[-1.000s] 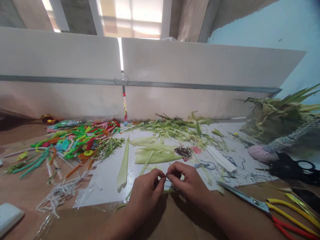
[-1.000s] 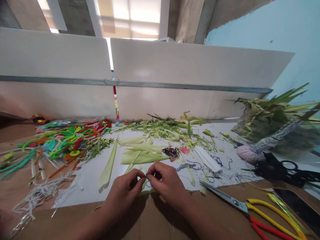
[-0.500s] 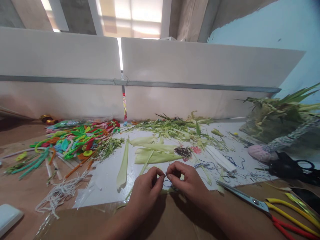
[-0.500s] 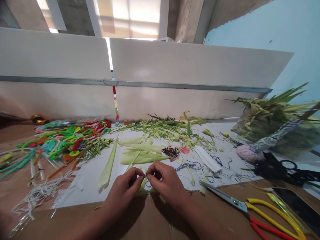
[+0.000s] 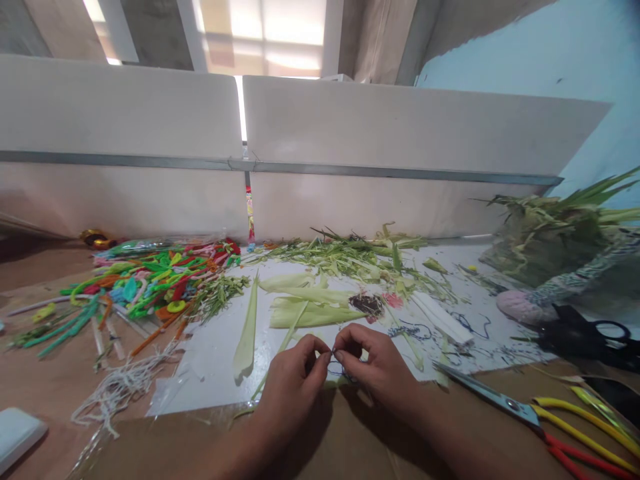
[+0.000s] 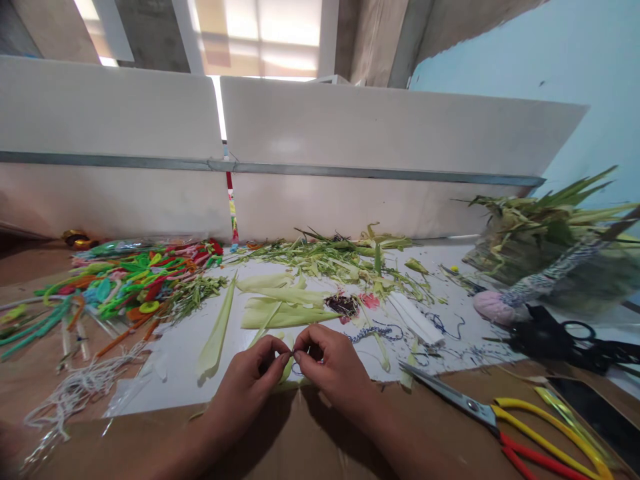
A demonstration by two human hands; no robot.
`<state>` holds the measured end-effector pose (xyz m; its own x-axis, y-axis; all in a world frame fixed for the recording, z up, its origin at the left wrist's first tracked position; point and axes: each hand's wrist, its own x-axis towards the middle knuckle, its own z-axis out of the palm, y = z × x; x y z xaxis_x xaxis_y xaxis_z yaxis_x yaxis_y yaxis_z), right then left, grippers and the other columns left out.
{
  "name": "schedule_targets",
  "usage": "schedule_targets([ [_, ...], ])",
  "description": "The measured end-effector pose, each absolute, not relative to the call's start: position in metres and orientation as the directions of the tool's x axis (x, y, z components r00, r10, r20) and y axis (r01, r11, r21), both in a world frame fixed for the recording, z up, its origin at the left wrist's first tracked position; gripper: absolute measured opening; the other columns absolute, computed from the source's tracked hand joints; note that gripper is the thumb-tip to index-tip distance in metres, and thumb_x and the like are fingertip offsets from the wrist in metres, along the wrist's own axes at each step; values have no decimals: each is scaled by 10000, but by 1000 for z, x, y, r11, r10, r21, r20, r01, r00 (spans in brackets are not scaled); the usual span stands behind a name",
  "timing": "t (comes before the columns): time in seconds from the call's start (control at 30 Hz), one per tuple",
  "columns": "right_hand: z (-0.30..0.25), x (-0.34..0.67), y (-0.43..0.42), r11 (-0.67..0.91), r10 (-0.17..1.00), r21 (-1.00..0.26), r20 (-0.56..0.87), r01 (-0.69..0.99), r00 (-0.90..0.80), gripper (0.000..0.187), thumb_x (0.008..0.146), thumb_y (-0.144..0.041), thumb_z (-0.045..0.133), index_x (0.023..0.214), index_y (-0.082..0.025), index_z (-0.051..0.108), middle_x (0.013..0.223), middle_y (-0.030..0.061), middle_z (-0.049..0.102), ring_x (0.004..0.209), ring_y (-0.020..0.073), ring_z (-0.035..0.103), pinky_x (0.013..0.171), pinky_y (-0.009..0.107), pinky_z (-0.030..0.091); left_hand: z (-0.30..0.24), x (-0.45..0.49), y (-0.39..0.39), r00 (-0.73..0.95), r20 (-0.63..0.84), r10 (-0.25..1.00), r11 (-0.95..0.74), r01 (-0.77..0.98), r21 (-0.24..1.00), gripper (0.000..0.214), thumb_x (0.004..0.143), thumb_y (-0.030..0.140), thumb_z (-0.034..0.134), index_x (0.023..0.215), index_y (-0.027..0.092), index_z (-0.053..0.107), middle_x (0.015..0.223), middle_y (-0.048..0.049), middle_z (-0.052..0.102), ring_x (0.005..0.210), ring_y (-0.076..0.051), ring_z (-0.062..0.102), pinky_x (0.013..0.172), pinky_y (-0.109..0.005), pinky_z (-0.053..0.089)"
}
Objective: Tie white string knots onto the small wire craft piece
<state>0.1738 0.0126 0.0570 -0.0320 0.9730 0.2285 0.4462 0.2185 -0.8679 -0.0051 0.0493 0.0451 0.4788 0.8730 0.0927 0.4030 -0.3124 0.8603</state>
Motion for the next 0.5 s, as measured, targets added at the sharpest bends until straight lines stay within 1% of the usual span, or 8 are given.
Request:
schedule_targets([
  [0.2,58,173,13,211,975,-872,218,442,-35,77,848,-226,581,794,-193,625,718,-17,598,664,147,533,609,251,397,46,-6,49,481,93,872,-301,377,876,232,958,356,457,922,219,641,757,3,666,684,-173,562,666,-269,376],
  [0.37,59,172,13,193,980,-887,198,420,-32,72,840,-251,611,796,-196,624,719,-12,604,664,154,544,595,252,403,46,-6,50,466,90,880,-290,379,879,217,944,358,472,883,217,626,713,14,629,656,-168,538,646,-267,369],
  [0.5,57,172,13,210,975,-879,219,427,-30,74,843,-237,607,783,-196,620,710,-16,602,660,152,541,604,256,401,45,-6,50,478,101,873,-309,380,872,217,946,357,478,869,217,624,719,10,639,664,-172,549,650,-269,372],
])
